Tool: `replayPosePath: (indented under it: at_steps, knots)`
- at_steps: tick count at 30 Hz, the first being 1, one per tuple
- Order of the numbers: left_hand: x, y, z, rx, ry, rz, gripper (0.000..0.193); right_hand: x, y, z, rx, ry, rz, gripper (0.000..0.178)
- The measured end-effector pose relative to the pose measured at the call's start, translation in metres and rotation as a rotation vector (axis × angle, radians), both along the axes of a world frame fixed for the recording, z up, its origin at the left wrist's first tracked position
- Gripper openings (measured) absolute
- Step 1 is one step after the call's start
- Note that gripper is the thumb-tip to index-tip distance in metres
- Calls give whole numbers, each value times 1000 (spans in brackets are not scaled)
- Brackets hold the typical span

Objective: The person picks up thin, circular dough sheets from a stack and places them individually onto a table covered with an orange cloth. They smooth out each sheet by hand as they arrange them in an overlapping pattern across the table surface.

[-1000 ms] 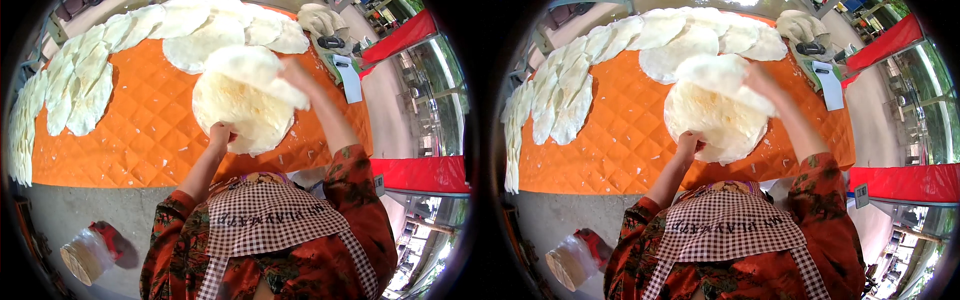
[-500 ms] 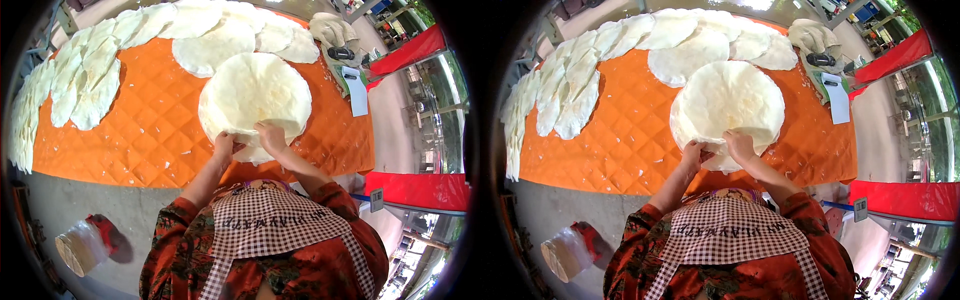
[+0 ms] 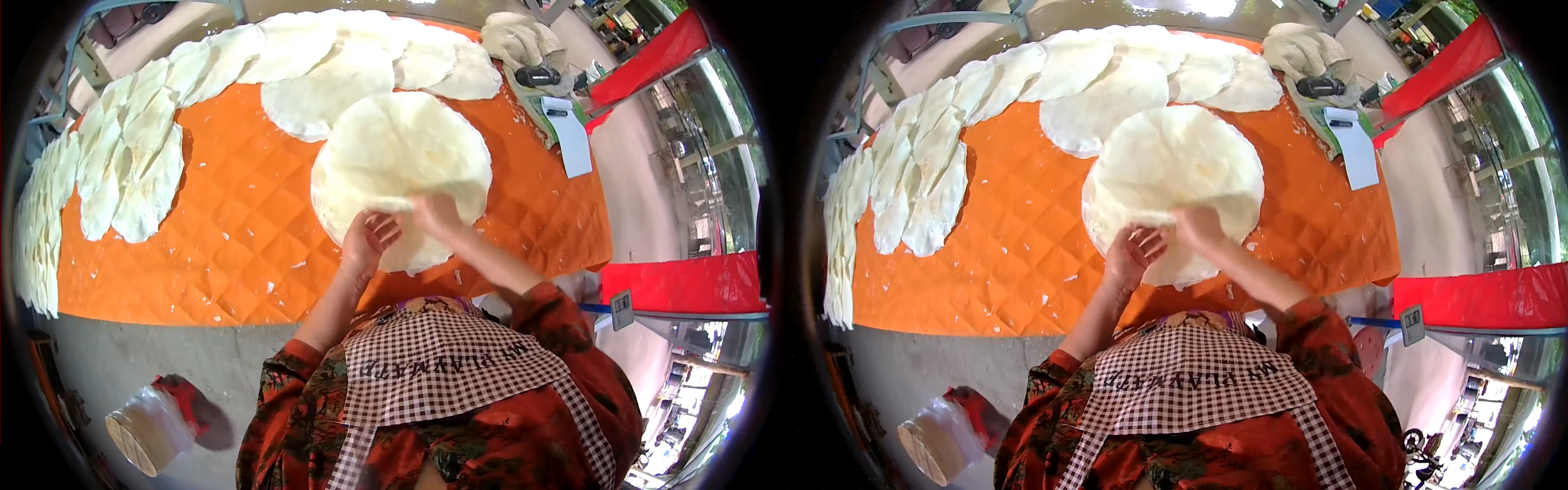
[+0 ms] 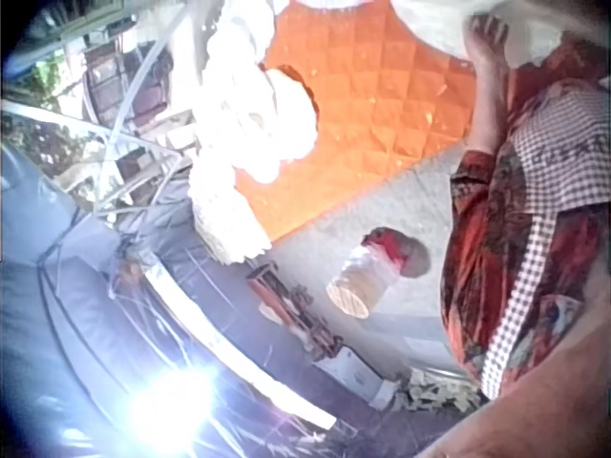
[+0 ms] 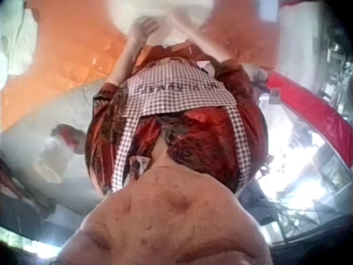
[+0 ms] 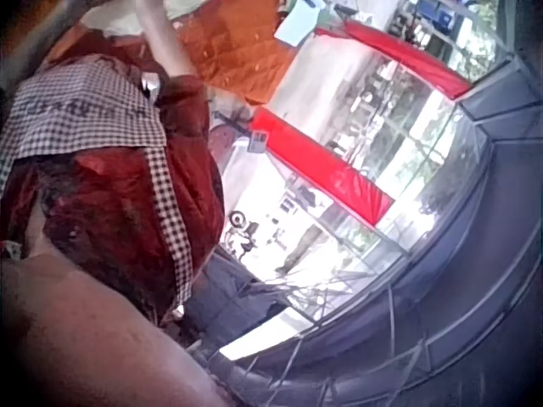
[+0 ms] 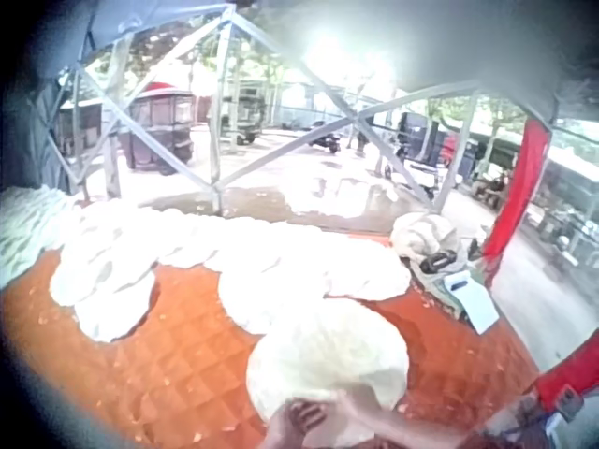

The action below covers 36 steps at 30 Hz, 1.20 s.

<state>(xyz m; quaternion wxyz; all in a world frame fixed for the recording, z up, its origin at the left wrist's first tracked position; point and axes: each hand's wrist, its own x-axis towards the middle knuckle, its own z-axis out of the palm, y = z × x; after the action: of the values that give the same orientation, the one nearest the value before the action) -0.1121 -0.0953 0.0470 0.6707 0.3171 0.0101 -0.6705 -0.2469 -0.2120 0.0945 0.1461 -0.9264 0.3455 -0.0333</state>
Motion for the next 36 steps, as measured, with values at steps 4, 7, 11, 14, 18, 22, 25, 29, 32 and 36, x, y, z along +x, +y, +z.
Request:
replayPosePath:
  at_steps: [4, 7, 11, 14, 18, 22, 25, 29, 32, 36]
  knots:
    - [13, 6, 3, -10, 108, 94, 67, 3, -20, 69, -210, -165, 113, 14]
    - [14, 5, 4, 20, 309, 93, 78, -9, 31, 64, -392, -203, 188, 11]
    - [13, -2, -31, -270, 258, 149, 86, -16, 64, -3, -159, -185, 283, 11]
    - [10, 2, -12, -328, 376, 40, 82, -16, 51, 2, -102, -151, 274, 13]
    - [9, 2, -6, 28, 391, 87, 81, 13, 0, 103, -103, 7, 140, 12]
    - [20, 0, -15, -42, 246, 62, 74, 15, -59, 260, 319, -73, 56, 40]
    - [30, 0, -6, -146, -77, 176, 64, -5, -85, 301, 596, -328, -85, 47]
    - [40, 3, 24, -254, -40, 178, 59, -50, -135, 247, 852, -567, -141, 51]
    - [48, 7, 8, -195, -108, 144, 55, -79, -170, 138, 1140, -560, -294, 49]
    - [41, 1, -33, 223, -383, 148, 44, -116, -168, -47, 1351, -661, -652, 44]
